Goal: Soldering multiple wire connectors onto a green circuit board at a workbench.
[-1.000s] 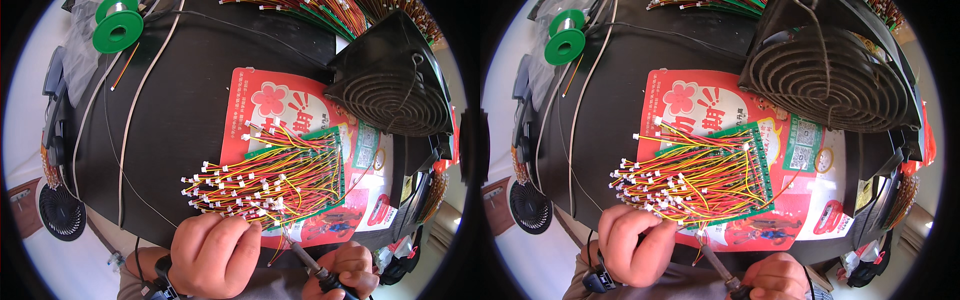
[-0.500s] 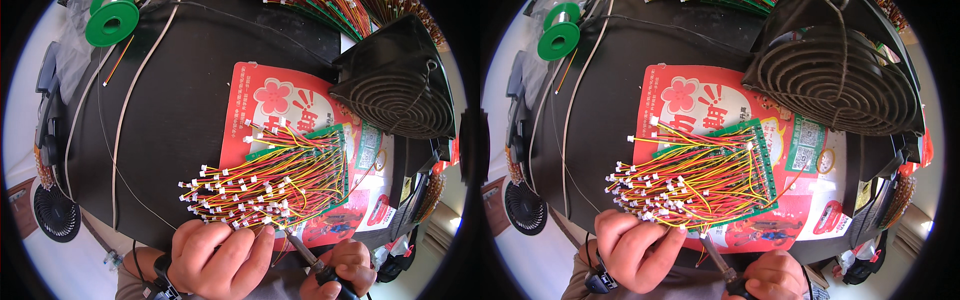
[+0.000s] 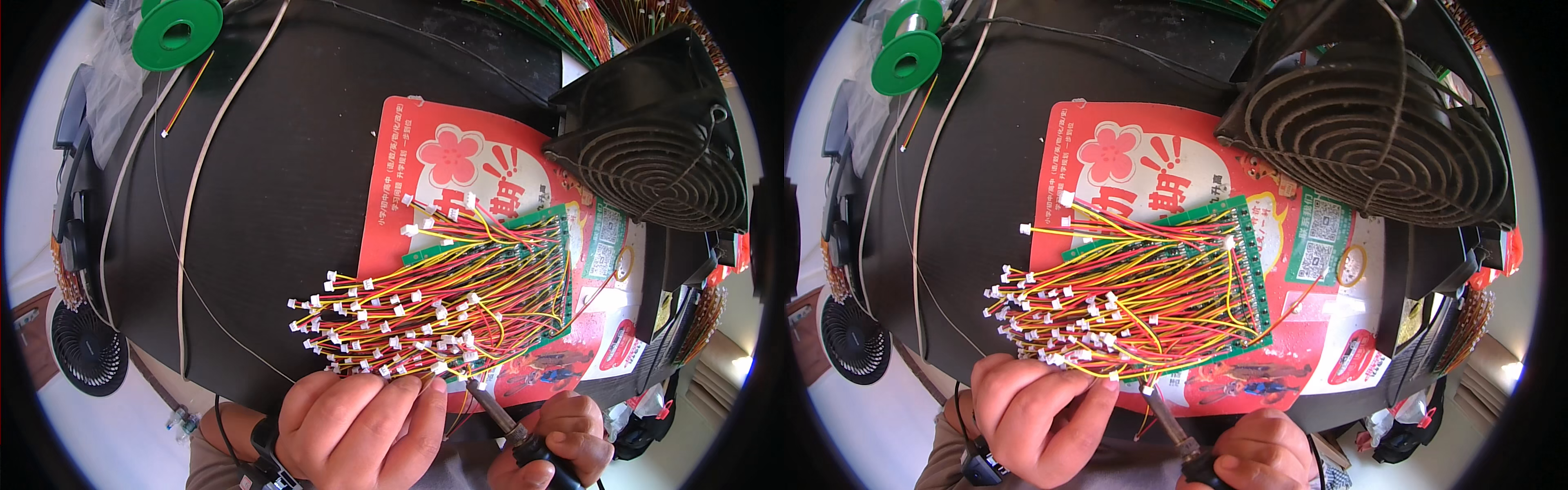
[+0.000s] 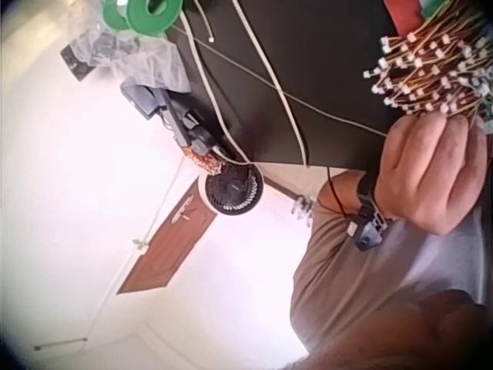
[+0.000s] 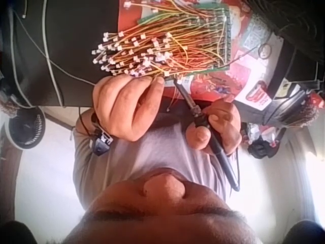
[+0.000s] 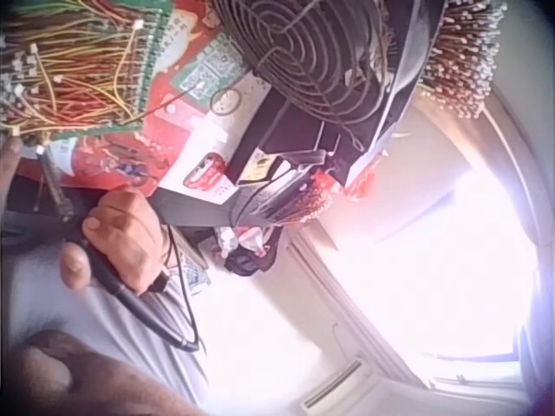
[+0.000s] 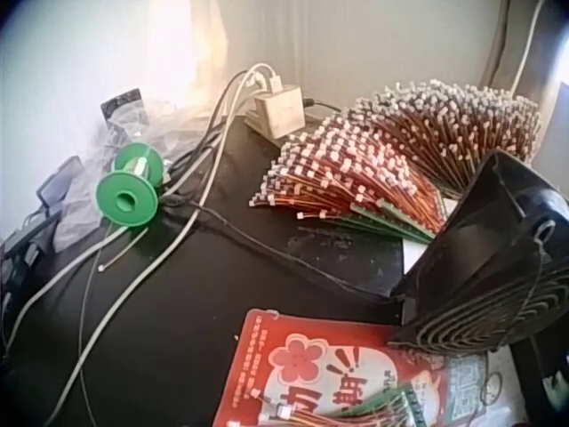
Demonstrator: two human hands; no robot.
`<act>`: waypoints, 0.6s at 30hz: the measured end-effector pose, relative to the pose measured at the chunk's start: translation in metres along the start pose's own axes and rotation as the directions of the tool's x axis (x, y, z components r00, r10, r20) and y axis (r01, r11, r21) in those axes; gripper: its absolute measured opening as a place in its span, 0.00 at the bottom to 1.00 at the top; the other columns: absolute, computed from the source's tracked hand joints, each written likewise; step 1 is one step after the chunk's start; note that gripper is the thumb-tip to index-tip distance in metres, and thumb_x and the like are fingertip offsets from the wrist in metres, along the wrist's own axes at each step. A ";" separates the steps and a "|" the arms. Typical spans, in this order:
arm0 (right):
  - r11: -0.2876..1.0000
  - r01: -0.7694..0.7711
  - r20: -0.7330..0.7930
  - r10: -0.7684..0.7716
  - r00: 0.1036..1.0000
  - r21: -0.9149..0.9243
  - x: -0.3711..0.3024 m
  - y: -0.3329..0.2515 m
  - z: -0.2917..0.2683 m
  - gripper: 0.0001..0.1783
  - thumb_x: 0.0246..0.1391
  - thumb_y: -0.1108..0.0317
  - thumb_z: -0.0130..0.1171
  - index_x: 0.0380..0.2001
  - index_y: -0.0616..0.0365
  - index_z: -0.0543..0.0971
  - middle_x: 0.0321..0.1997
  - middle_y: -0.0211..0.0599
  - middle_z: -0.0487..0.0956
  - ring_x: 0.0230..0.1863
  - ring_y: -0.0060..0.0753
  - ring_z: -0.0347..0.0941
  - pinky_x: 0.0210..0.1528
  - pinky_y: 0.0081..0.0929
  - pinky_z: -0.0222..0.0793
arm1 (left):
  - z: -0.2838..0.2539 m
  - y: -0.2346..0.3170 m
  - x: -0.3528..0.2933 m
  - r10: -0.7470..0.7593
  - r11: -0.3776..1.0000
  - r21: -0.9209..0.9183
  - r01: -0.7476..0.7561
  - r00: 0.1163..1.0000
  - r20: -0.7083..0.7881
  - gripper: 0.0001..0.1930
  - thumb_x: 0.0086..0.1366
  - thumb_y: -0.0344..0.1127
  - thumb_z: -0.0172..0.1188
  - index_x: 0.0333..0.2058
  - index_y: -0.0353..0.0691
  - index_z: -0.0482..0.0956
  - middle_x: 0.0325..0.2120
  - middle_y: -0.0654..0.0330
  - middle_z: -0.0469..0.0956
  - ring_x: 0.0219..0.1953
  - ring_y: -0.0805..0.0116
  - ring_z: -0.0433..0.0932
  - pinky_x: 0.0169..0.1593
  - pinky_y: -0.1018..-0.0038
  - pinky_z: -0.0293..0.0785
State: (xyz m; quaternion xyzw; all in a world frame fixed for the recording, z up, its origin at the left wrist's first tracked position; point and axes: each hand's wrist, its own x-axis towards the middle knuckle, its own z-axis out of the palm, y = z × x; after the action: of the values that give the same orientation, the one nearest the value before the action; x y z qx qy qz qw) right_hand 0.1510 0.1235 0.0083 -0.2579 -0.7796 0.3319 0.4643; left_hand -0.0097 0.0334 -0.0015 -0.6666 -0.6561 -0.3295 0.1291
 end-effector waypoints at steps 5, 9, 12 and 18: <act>1.000 -0.020 -0.028 0.020 0.999 0.006 -0.001 0.000 0.000 0.17 0.60 0.61 0.56 0.31 0.66 0.66 0.13 0.38 0.66 0.12 0.29 0.60 0.13 0.26 0.56 | 0.001 0.000 -0.001 -0.002 1.000 0.015 0.002 1.000 -0.003 0.10 0.54 0.28 0.64 0.36 0.37 0.84 0.30 0.60 0.79 0.32 0.65 0.75 0.34 0.72 0.71; 1.000 -0.013 -0.047 0.013 0.999 0.003 -0.001 0.000 0.002 0.17 0.60 0.62 0.56 0.31 0.66 0.66 0.13 0.38 0.65 0.12 0.28 0.59 0.13 0.26 0.56 | 0.000 0.001 -0.001 -0.013 1.000 0.019 0.013 1.000 0.007 0.09 0.55 0.28 0.64 0.36 0.38 0.84 0.30 0.60 0.79 0.32 0.65 0.75 0.34 0.72 0.71; 1.000 -0.016 -0.032 0.016 0.999 0.004 0.001 -0.001 0.002 0.16 0.60 0.62 0.55 0.31 0.66 0.66 0.13 0.38 0.65 0.12 0.28 0.59 0.13 0.26 0.56 | -0.001 0.002 -0.001 -0.018 1.000 0.024 0.018 1.000 0.018 0.09 0.54 0.28 0.64 0.36 0.38 0.84 0.30 0.60 0.79 0.32 0.65 0.75 0.34 0.71 0.72; 1.000 -0.002 -0.012 0.002 1.000 0.005 0.003 0.000 0.001 0.16 0.60 0.63 0.55 0.31 0.66 0.66 0.13 0.37 0.66 0.12 0.28 0.60 0.14 0.25 0.57 | 0.001 0.000 -0.002 -0.006 1.000 0.027 0.006 1.000 -0.003 0.09 0.55 0.28 0.63 0.36 0.37 0.84 0.30 0.60 0.79 0.32 0.65 0.75 0.34 0.71 0.72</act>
State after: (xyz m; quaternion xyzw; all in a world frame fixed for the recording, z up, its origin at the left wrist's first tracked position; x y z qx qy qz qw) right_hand 0.1488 0.1254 0.0090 -0.2595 -0.7756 0.3330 0.4693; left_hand -0.0091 0.0326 -0.0030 -0.6625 -0.6621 -0.3221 0.1379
